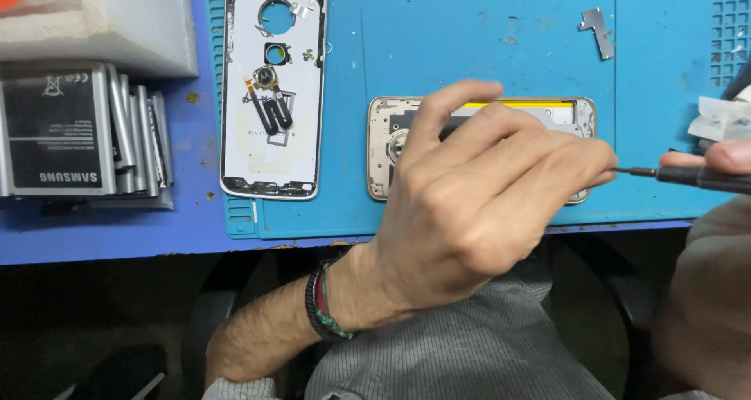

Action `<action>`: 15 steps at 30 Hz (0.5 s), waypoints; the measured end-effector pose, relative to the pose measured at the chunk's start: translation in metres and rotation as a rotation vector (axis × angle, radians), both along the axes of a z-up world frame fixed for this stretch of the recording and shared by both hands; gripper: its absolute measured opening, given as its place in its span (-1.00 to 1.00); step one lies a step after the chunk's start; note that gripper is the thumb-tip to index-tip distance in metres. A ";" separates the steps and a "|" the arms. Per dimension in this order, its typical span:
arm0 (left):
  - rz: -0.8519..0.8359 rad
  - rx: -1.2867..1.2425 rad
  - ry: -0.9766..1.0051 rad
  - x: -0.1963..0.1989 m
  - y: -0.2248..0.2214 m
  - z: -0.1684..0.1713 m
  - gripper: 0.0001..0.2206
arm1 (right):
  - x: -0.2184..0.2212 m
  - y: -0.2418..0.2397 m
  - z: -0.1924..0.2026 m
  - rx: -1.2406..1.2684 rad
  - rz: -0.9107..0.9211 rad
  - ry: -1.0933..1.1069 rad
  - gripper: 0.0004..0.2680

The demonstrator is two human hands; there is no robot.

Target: Securing internal components of a mobile phone using a precision screwdriver and manual positioning.

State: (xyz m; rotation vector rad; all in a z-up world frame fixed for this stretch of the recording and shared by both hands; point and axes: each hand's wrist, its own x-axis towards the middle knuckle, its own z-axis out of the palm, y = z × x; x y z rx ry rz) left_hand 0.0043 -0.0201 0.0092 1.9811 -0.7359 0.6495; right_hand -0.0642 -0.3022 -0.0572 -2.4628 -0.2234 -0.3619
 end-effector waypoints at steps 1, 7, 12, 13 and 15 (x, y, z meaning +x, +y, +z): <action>0.057 0.038 -0.039 0.001 -0.005 -0.002 -0.87 | 0.002 0.004 0.004 -0.002 0.044 -0.017 -0.95; 0.195 0.238 0.060 -0.004 -0.025 -0.008 -0.65 | 0.020 0.018 0.022 -0.008 0.215 -0.079 -0.94; 0.198 0.354 0.127 -0.006 -0.022 -0.010 -0.69 | 0.021 0.004 0.000 0.120 0.292 -0.086 -0.93; 0.200 0.368 0.126 -0.006 -0.022 -0.010 -0.66 | 0.021 0.002 -0.001 0.144 0.293 -0.064 -0.93; 0.199 0.371 0.123 -0.006 -0.021 -0.012 -0.65 | 0.017 0.007 0.003 0.074 0.250 -0.061 -0.90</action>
